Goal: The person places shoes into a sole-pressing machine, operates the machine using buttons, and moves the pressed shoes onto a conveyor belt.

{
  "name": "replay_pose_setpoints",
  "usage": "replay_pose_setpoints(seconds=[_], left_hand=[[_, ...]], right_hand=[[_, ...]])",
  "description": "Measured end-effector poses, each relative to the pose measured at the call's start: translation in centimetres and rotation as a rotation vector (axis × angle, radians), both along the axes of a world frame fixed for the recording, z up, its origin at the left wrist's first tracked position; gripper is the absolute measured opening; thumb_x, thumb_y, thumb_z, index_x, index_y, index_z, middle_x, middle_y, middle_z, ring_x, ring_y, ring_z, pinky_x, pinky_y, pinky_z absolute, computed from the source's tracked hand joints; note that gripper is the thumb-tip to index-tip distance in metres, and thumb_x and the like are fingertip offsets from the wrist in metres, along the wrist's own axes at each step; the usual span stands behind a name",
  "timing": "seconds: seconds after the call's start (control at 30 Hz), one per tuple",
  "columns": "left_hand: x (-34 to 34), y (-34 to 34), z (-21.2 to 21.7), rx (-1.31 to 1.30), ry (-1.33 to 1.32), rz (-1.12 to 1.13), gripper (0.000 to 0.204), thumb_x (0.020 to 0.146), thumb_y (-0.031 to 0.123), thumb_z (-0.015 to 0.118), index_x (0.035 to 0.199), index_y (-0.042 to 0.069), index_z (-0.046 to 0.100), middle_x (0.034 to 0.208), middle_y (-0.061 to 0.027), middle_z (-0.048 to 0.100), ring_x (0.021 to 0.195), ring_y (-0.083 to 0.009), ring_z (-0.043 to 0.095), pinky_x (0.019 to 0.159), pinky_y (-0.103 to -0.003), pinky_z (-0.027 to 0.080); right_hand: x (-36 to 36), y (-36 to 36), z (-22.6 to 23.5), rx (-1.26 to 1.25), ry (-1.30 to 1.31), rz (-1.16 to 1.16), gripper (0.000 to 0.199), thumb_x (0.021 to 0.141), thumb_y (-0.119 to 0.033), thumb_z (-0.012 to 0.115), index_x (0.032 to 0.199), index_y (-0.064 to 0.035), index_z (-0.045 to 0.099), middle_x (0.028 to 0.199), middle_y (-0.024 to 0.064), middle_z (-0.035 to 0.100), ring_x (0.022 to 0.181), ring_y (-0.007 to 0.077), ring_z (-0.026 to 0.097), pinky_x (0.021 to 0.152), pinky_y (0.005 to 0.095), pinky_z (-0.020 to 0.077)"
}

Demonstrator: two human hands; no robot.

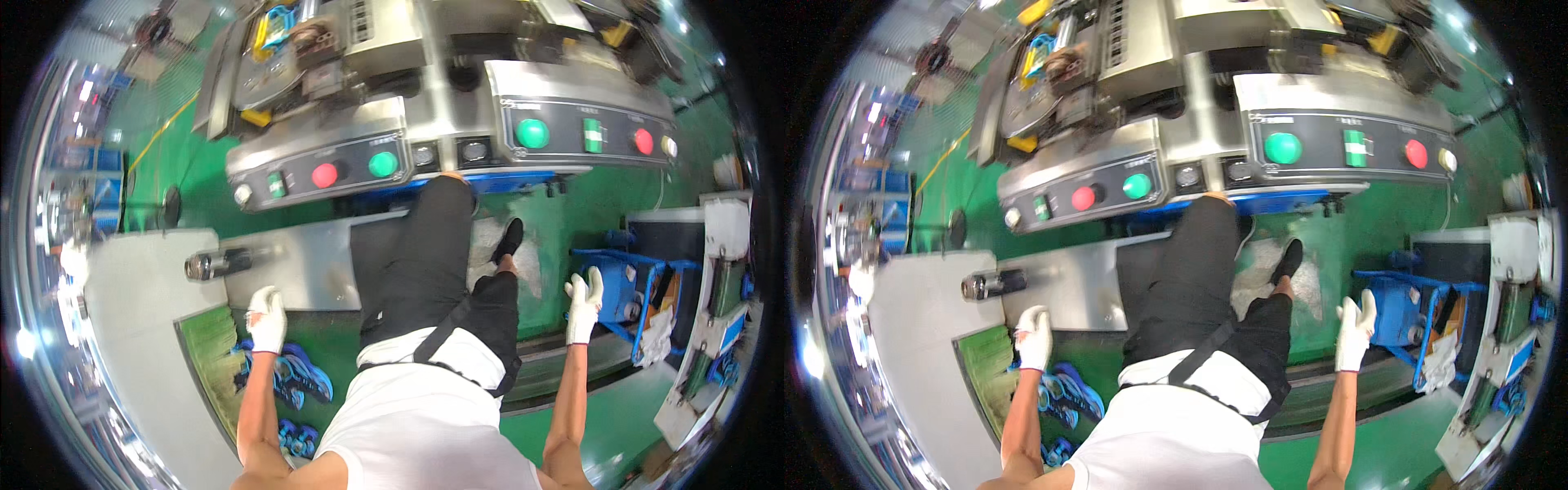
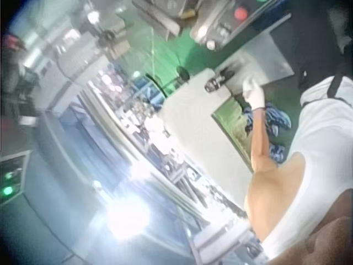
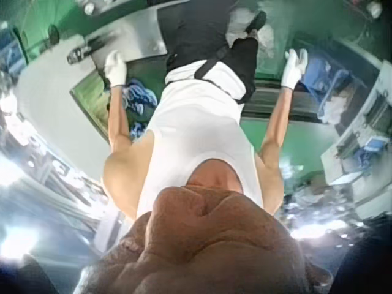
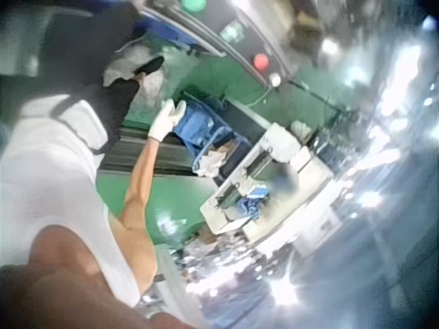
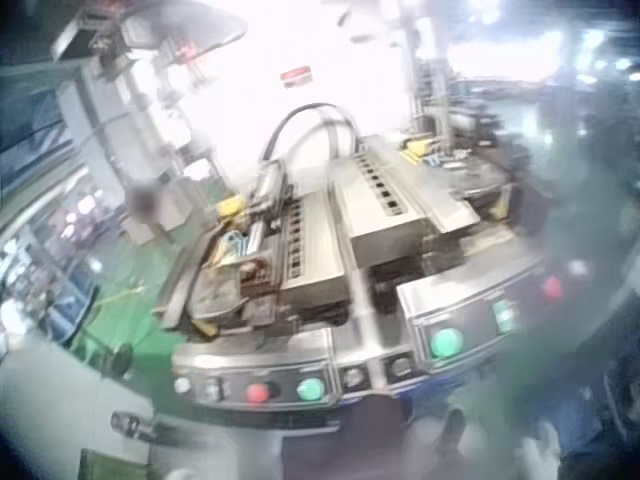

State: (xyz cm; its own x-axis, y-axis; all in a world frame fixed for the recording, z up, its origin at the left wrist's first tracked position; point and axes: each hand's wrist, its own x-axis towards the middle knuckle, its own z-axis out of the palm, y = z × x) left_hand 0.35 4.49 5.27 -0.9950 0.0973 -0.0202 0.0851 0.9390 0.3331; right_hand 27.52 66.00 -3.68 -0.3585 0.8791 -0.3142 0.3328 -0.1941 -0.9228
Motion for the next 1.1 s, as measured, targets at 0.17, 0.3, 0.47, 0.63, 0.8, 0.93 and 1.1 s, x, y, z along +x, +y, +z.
replay_pose_setpoints(seconds=[0.17, 0.3, 0.47, 0.63, 0.8, 0.93, 1.1], left_hand=[[11.3, -16.7, 0.4, -0.264, -0.042, 0.735, 0.039, 0.107, 0.036, 0.056, 0.127, 0.005, 0.067, 0.117, -0.0207, 0.071, 0.106, -0.0372, 0.067, 0.096, -0.048, 0.051], [21.6, -17.4, -2.4, -0.186, -0.346, 1.115, 0.053, 0.104, 0.047, 0.057, 0.137, 0.006, 0.063, 0.132, -0.0246, 0.067, 0.122, -0.0430, 0.064, 0.102, -0.051, 0.050], [26.6, -7.7, -6.8, -0.013, -0.247, 0.980, 0.077, 0.103, 0.054, 0.060, 0.154, -0.003, 0.047, 0.152, -0.0275, 0.053, 0.135, -0.0428, 0.057, 0.115, -0.049, 0.044], [22.0, -5.5, -6.7, -0.012, -0.205, 1.268, 0.066, 0.104, 0.051, 0.058, 0.144, -0.001, 0.054, 0.145, -0.0259, 0.058, 0.133, -0.0449, 0.056, 0.110, -0.052, 0.045], [21.4, -7.2, -6.7, -0.015, -0.080, 1.141, 0.040, 0.098, 0.029, 0.064, 0.129, 0.003, 0.062, 0.130, -0.0210, 0.065, 0.120, -0.0429, 0.062, 0.102, -0.051, 0.048], [19.1, -6.2, -5.5, 0.058, -0.010, 0.873, 0.028, 0.089, 0.014, 0.066, 0.115, 0.005, 0.067, 0.118, -0.0176, 0.066, 0.112, -0.0411, 0.064, 0.097, -0.050, 0.051], [7.8, 2.0, 1.9, 0.302, 0.226, 0.126, 0.023, 0.074, -0.001, 0.072, 0.096, 0.004, 0.068, 0.099, -0.0153, 0.067, 0.092, -0.0356, 0.067, 0.084, -0.045, 0.055]], right_hand=[[-9.5, -4.9, 4.5, 0.050, 0.092, 0.424, 0.058, 0.107, -0.009, 0.062, 0.160, -0.0014, 0.040, 0.164, 0.0163, 0.044, 0.132, 0.0264, 0.061, 0.102, 0.0372, 0.0585], [-13.9, -7.6, 7.1, 0.083, -0.009, 0.603, 0.056, 0.110, -0.013, 0.059, 0.160, -0.0002, 0.039, 0.164, 0.0161, 0.044, 0.132, 0.0268, 0.062, 0.105, 0.0400, 0.0584], [-18.8, -11.8, 10.1, 0.071, -0.036, 0.827, 0.056, 0.105, -0.006, 0.063, 0.157, -0.0002, 0.045, 0.157, 0.0152, 0.051, 0.128, 0.0235, 0.062, 0.104, 0.0356, 0.0554], [-22.7, -16.9, 11.9, 0.114, -0.084, 1.197, 0.058, 0.100, -0.005, 0.068, 0.154, 0.0019, 0.048, 0.154, 0.0176, 0.056, 0.124, 0.0229, 0.066, 0.104, 0.0364, 0.0547], [-25.9, -25.4, 13.1, 0.186, -0.105, 1.541, 0.059, 0.095, -0.013, 0.075, 0.149, -0.0002, 0.054, 0.125, 0.0236, 0.072, 0.107, 0.0268, 0.075, 0.095, 0.0378, 0.0602], [-26.3, -31.0, 10.5, 0.384, 0.251, 1.799, 0.062, 0.092, -0.023, 0.077, 0.144, 0.0030, 0.056, 0.139, 0.0286, 0.062, 0.124, 0.0393, 0.067, 0.105, 0.0451, 0.0552], [-26.5, -36.1, 12.9, 0.878, 0.311, 1.878, 0.059, 0.088, -0.030, 0.074, 0.134, 0.0053, 0.060, 0.131, 0.0323, 0.063, 0.123, 0.0422, 0.065, 0.106, 0.0463, 0.0525]])
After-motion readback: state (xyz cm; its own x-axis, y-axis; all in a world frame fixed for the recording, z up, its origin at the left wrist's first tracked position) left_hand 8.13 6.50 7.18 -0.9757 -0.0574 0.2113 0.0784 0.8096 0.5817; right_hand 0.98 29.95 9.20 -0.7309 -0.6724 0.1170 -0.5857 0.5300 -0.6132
